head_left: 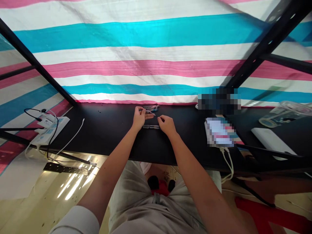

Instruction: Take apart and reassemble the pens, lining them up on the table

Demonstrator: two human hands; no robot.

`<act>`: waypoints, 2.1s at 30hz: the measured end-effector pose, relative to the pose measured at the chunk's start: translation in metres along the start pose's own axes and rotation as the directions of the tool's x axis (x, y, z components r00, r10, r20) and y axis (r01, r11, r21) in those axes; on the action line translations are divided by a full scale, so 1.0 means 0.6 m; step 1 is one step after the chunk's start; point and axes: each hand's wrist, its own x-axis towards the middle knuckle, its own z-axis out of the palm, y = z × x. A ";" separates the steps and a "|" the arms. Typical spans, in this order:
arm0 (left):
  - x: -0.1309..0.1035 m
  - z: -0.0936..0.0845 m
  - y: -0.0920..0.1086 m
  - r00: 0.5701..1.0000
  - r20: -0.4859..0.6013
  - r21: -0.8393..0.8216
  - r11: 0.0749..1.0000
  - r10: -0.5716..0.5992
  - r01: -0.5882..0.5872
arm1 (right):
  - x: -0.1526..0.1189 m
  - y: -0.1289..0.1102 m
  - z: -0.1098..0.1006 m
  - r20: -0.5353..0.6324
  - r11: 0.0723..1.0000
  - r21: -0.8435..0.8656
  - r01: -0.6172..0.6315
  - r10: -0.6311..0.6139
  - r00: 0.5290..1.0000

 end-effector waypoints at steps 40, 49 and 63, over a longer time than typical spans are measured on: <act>-0.007 -0.008 0.007 0.985 -0.008 0.622 0.772 0.172 -0.130 | 0.002 0.003 0.006 -0.041 0.978 0.149 0.143 -0.139 0.989; -0.002 -0.011 -0.003 0.964 0.222 0.567 0.785 0.146 -0.250 | 0.004 0.008 0.009 -0.058 0.977 0.124 0.174 -0.168 0.984; -0.009 -0.015 0.002 0.953 0.252 0.621 0.728 0.166 -0.291 | 0.006 0.014 0.015 -0.031 0.979 0.109 0.174 -0.172 0.985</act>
